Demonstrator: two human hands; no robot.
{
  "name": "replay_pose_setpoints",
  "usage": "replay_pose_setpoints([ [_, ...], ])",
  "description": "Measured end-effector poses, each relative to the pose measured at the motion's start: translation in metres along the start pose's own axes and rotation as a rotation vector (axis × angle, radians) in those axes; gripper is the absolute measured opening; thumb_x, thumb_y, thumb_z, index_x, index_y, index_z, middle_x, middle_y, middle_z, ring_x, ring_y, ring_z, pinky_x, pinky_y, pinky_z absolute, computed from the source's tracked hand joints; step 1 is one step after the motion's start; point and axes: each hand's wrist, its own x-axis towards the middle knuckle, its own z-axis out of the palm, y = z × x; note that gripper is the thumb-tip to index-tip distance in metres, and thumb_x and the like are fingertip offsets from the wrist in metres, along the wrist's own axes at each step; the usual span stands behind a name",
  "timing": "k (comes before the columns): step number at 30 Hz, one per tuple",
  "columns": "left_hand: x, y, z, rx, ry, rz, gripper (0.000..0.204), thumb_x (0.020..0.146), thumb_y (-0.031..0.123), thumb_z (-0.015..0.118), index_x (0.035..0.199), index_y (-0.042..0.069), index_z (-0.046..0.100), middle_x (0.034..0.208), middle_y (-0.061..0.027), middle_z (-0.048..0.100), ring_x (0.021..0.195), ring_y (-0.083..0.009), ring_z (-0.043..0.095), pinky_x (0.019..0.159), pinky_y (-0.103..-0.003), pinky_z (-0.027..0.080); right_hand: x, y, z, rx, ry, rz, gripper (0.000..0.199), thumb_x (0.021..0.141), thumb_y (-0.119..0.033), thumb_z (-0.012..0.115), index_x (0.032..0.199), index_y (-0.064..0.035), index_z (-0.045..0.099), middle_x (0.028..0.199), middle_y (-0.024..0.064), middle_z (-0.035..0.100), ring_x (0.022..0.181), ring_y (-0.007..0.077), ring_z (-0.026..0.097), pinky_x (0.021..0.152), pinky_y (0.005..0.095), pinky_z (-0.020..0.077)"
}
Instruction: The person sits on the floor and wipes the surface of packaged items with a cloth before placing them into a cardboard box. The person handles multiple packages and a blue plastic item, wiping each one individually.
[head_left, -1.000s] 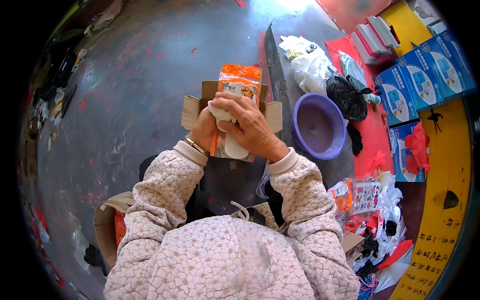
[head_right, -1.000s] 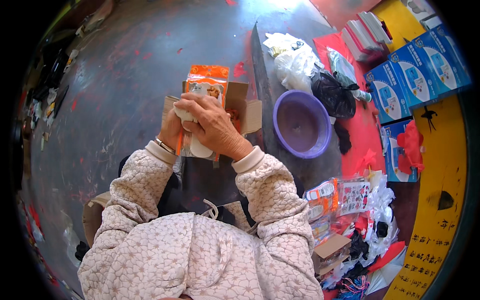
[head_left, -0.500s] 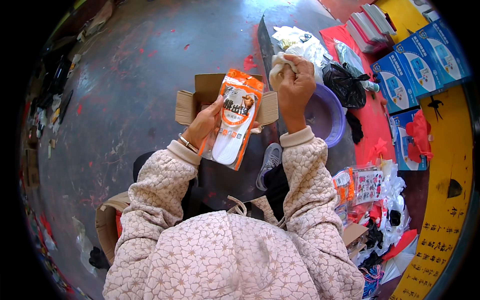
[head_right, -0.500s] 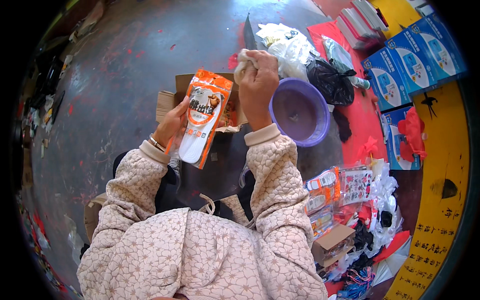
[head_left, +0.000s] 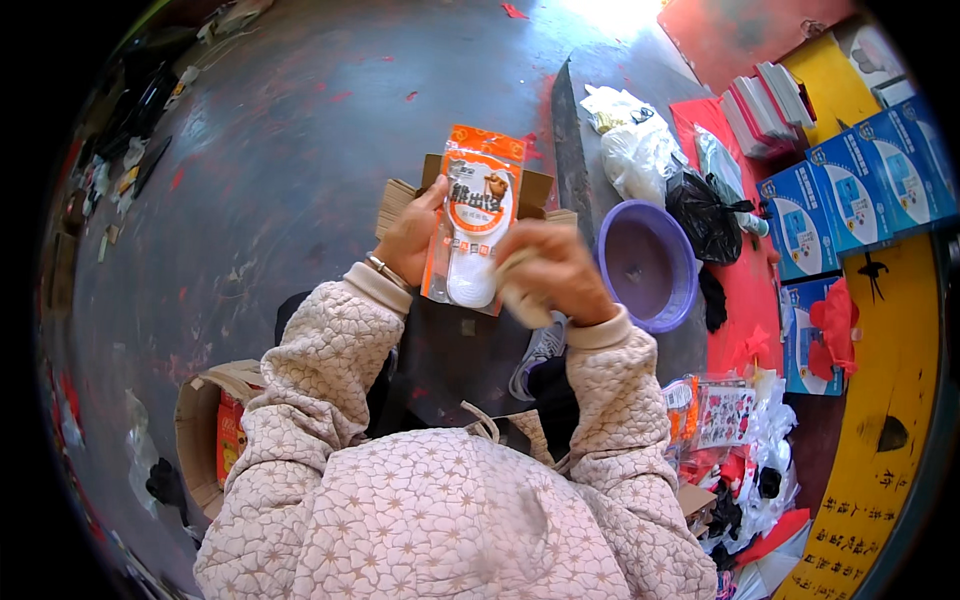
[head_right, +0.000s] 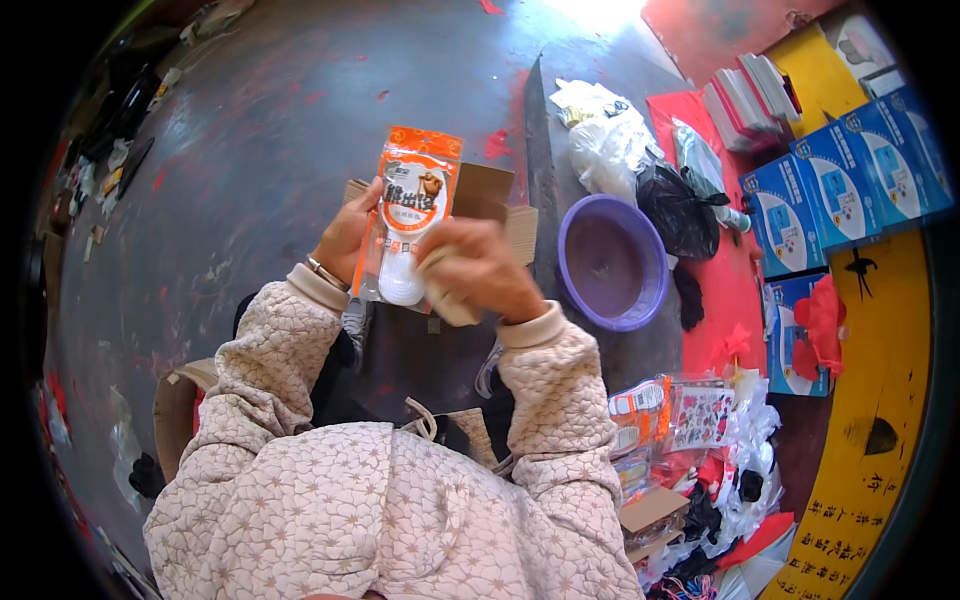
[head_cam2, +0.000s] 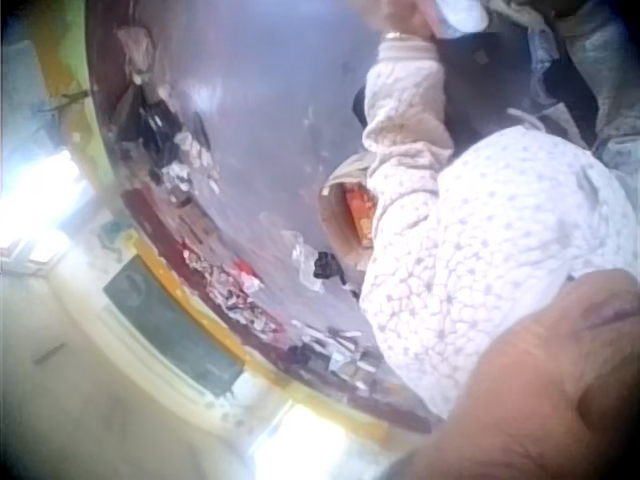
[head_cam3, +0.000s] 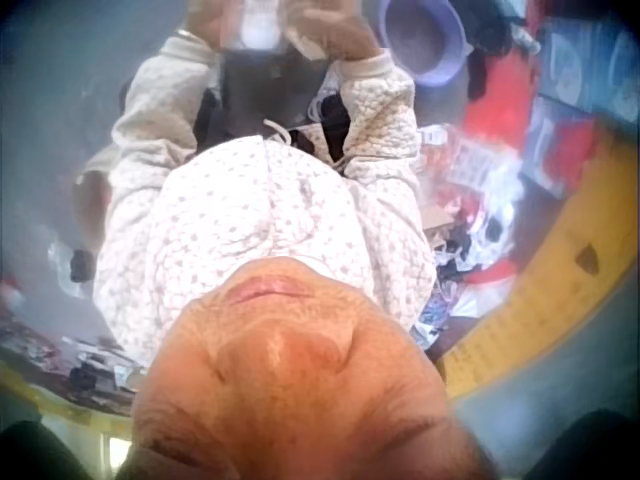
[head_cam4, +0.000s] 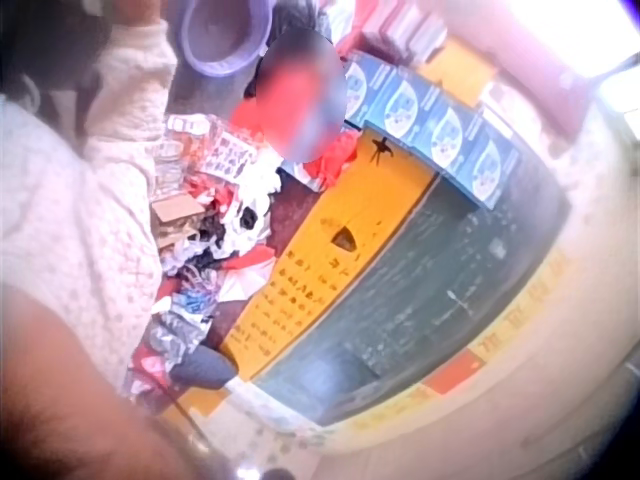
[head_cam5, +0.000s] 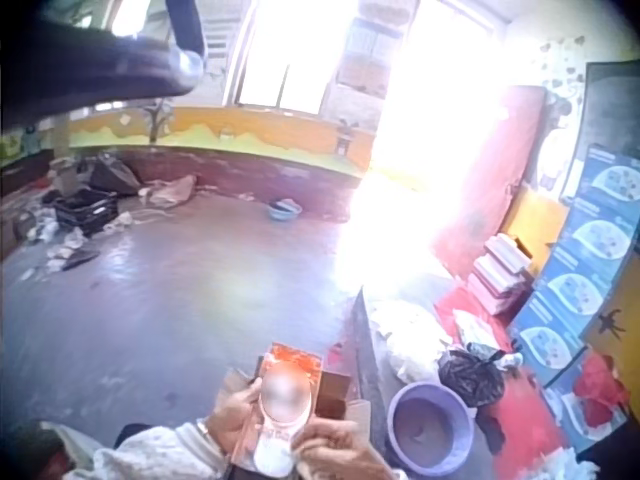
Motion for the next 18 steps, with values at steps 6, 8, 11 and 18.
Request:
replay_pose_setpoints([
  [6,-0.005,-0.016,0.01,0.371,0.015,-0.143,0.046,0.084,0.016,0.055,0.127,0.005,0.042,0.117,-0.0152,0.056,0.105,-0.0255,0.057,0.091,-0.041,0.046,0.012,0.002,-0.003,0.007,0.724,-0.134,0.02,0.073,0.006,0.047,0.087,-0.0031,0.058,0.074,0.0105,0.061,0.065,0.0138,0.06,0.056,0.0291,0.0489],
  [8,-0.01,-0.024,0.015,0.761,0.036,-0.07,0.053,0.077,0.003,0.058,0.128,0.004,0.041,0.114,-0.0147,0.059,0.106,-0.0259,0.057,0.093,-0.039,0.045,0.028,0.013,0.011,-0.665,0.535,-0.546,0.018,0.069,0.005,0.053,0.084,-0.0047,0.057,0.084,0.0121,0.058,0.071,0.0255,0.06,0.061,0.0326,0.0499],
  [11,-0.012,-0.029,0.004,0.785,0.106,-0.174,0.067,0.064,-0.011,0.051,0.128,0.003,0.039,0.114,-0.015,0.057,0.104,-0.0264,0.059,0.092,-0.038,0.046,0.035,0.031,0.021,-0.877,0.465,-0.371,0.017,0.07,0.002,0.053,0.084,-0.0064,0.059,0.084,0.012,0.057,0.076,0.0315,0.06,0.066,0.0376,0.0492],
  [18,-0.025,-0.022,0.038,0.635,0.073,-0.105,0.074,0.061,-0.011,0.051,0.132,-0.003,0.031,0.116,-0.0213,0.054,0.1,-0.0362,0.06,0.087,-0.042,0.05,0.016,0.086,-0.097,-0.789,0.811,0.383,0.017,0.074,-0.013,0.057,0.089,-0.0054,0.062,0.08,0.0113,0.063,0.075,0.0258,0.063,0.062,0.0336,0.0506],
])
